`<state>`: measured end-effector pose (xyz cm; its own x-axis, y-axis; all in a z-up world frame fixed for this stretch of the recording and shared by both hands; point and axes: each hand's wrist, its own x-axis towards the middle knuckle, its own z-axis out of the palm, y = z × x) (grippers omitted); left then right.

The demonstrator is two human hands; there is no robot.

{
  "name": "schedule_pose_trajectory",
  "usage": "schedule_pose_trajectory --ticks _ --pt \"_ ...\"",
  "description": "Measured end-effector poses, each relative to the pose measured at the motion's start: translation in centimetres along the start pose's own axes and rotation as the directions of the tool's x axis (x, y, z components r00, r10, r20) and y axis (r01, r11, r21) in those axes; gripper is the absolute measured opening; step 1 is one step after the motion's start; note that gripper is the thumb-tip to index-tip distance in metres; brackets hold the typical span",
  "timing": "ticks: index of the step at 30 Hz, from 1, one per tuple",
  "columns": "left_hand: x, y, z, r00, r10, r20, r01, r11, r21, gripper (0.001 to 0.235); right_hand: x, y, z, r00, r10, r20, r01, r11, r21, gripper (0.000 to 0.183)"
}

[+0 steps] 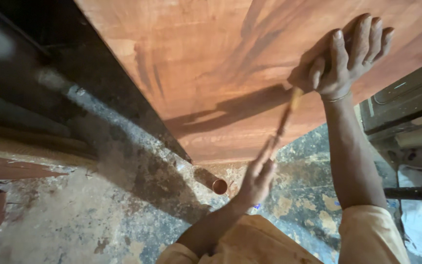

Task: The person paints a wooden door with a reddish-brown finish using a paintbrush. They repeatedly dip the brush into a small container on the floor and apply the finish to the door surface, working from the upper panels down to the bottom edge.

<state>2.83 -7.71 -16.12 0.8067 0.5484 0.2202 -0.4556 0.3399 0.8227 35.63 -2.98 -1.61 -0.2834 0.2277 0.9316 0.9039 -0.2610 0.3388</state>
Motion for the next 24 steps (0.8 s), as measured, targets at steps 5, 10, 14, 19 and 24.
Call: schedule_pose_trajectory --ticks 5,10,14,19,24 --pt "-0.4 4.4 -6.4 0.949 0.066 -0.308 -0.096 0.992 -0.085 0.049 0.3 -0.5 -0.2 0.999 0.007 0.041 -0.007 1.0 -0.002 0.057" --pt "-5.9 9.9 -12.9 0.726 0.32 -0.609 -0.372 0.927 0.043 0.043 0.5 -0.3 -0.2 1.0 -0.007 0.009 0.007 1.0 0.002 0.063" --pt "-5.7 14.1 -14.9 0.721 0.481 -0.499 -0.59 0.803 -0.08 0.039 0.7 -0.4 0.2 0.992 -0.058 -0.108 0.061 0.998 0.025 0.063" --pt "0.1 12.3 -8.5 0.641 0.537 -0.549 -0.135 0.782 0.609 0.056 0.4 -0.4 0.1 1.0 0.014 0.026 -0.014 1.0 0.016 0.052" --pt "2.9 9.8 -3.2 0.847 0.525 -0.084 -0.306 0.611 0.73 0.054 0.1 -0.4 0.1 1.0 0.011 -0.001 -0.011 1.0 0.011 0.051"
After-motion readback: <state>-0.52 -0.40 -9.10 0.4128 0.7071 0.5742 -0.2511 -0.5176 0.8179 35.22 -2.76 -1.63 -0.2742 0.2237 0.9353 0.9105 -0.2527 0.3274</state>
